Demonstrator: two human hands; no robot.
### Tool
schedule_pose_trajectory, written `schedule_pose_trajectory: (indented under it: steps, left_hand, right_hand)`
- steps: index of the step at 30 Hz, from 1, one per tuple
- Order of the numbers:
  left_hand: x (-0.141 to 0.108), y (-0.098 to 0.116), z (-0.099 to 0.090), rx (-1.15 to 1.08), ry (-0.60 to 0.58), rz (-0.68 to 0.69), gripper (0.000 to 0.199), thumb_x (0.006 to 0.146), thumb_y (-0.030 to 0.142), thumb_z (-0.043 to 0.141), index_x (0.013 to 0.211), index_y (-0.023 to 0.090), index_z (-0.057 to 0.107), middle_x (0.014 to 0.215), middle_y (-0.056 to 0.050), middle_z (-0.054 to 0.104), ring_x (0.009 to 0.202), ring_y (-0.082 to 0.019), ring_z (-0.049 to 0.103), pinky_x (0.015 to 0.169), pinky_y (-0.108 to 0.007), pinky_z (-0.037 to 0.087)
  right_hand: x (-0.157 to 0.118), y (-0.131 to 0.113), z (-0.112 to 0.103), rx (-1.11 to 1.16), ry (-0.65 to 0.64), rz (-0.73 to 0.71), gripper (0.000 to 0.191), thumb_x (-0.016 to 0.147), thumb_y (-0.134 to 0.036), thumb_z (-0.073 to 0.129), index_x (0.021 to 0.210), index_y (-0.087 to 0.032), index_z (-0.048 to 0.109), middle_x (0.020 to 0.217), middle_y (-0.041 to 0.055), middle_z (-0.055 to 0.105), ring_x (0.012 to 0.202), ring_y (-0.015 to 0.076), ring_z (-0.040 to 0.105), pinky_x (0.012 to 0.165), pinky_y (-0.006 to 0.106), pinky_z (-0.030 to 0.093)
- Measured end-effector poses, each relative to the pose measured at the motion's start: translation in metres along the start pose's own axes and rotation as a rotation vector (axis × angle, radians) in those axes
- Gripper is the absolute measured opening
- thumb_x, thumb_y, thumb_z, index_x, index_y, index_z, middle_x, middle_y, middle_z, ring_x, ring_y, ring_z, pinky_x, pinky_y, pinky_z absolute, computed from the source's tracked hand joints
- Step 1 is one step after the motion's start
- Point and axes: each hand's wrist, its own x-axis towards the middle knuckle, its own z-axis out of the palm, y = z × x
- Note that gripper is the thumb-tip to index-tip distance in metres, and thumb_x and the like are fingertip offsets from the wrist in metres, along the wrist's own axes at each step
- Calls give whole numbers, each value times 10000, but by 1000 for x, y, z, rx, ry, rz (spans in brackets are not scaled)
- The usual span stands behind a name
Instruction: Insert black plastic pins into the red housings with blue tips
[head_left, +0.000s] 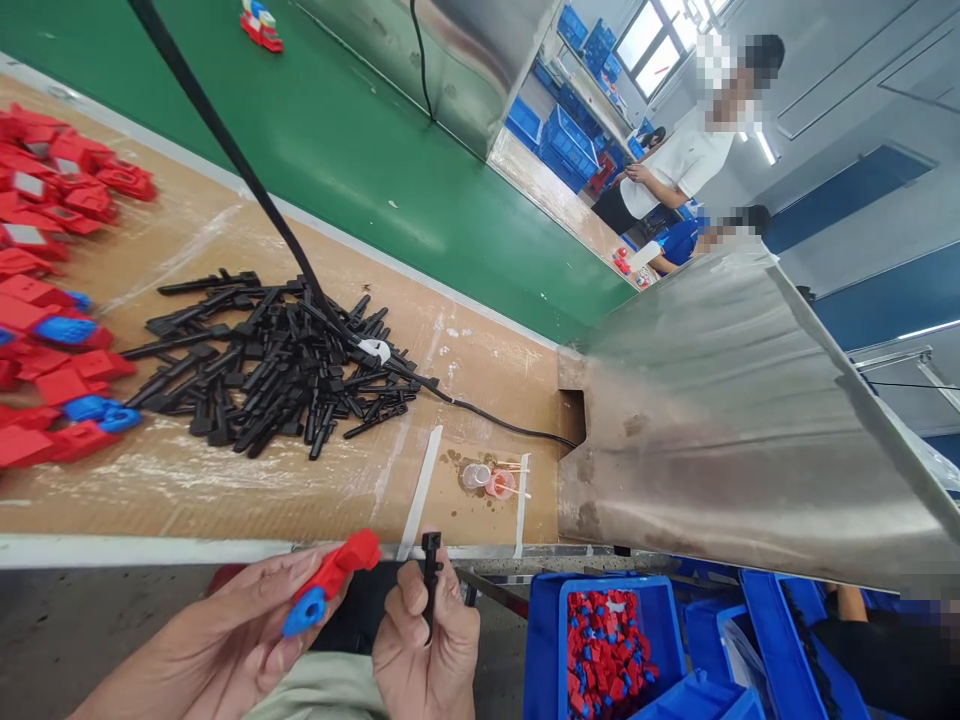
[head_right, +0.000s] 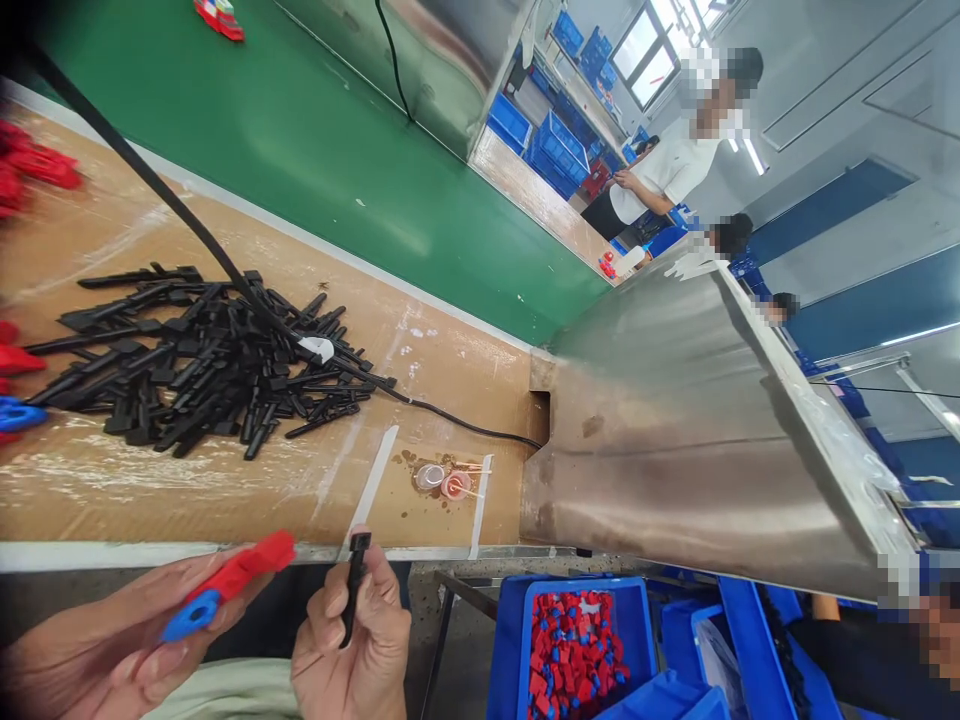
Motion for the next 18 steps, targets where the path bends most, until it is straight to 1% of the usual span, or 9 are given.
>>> schedule_pose_trajectory:
  steps: [2, 4, 6, 8, 10, 12, 14, 16, 18]
  left_hand:
    - [0, 4, 7, -127, 1, -42, 161, 813, 37, 892, 930, 145, 869, 829, -67, 806, 708, -189, 793, 419, -107, 562]
    - [-1, 9, 16, -174, 25, -64, 169, 886, -23, 784, 981, 103, 846, 927, -118, 818, 697, -184, 805, 414, -111, 569]
    - [-5, 12, 25, -170, 47, -44, 186, 930, -37, 724, 1008, 96, 828, 932, -111, 793, 659, -176, 792, 427, -131, 595]
    - [-8, 14, 32, -156, 49, -23, 195, 941, -44, 710, 998, 105, 822, 913, -92, 773, 631, -168, 776, 443, -147, 616]
    - [-8, 13, 36, -155, 44, -4, 199, 956, -49, 693, 1002, 93, 825, 924, -110, 781, 653, -170, 789, 461, -136, 619]
    - [-5, 10, 35, -164, 58, 15, 190, 978, -41, 671, 991, 66, 827, 897, -130, 784, 653, -169, 796, 431, -96, 576]
    - [2, 6, 30, -174, 79, 43, 178, 982, -34, 672, 967, 50, 828, 870, -137, 787, 628, -165, 790, 402, -76, 541]
    - [9, 4, 21, -181, 82, 78, 138, 944, -34, 735, 976, 60, 832, 911, -151, 811, 645, -175, 800, 418, -84, 558]
    - [14, 5, 9, -195, 79, 123, 155, 889, -31, 803, 997, 76, 834, 983, -171, 834, 695, -191, 816, 437, -92, 571]
  right_hand:
    - [2, 0, -5, 35, 31, 10, 369, 792, -446, 1018, 1072, -288, 837, 722, -72, 462, 582, 62, 282, 540, 101, 346]
    - [5, 0, -9, 74, 67, 31, 374, 780, -410, 1040, 1065, -265, 847, 748, -58, 518, 599, 63, 321, 564, 99, 416]
    - [7, -1, -13, 117, 107, 60, 376, 762, -376, 1062, 1044, -230, 862, 769, -38, 584, 609, 65, 374, 560, 105, 463]
    - [11, -2, -17, 160, 138, 93, 381, 740, -348, 1082, 1025, -200, 876, 780, -19, 642, 612, 59, 429, 541, 96, 478]
    - [14, 0, -21, 183, 157, 122, 396, 721, -335, 1098, 1021, -189, 884, 787, -8, 683, 614, 43, 475, 541, 76, 480]
    - [16, 5, -27, 176, 185, 101, 407, 710, -344, 1103, 1026, -201, 891, 803, 2, 718, 618, 36, 518, 540, 67, 482]
    - [16, 12, -35, 122, 234, 27, 419, 700, -357, 1101, 1047, -239, 899, 819, 12, 755, 616, 52, 569, 520, 88, 500]
    - [16, 16, -41, -5, 271, -45, 477, 701, -378, 1093, 1122, -266, 898, 816, 20, 779, 598, 81, 615, 510, 140, 535]
    - [15, 17, -44, -222, 268, -114, 579, 717, -438, 1077, 1225, -242, 880, 796, 37, 788, 562, 111, 637, 487, 193, 544]
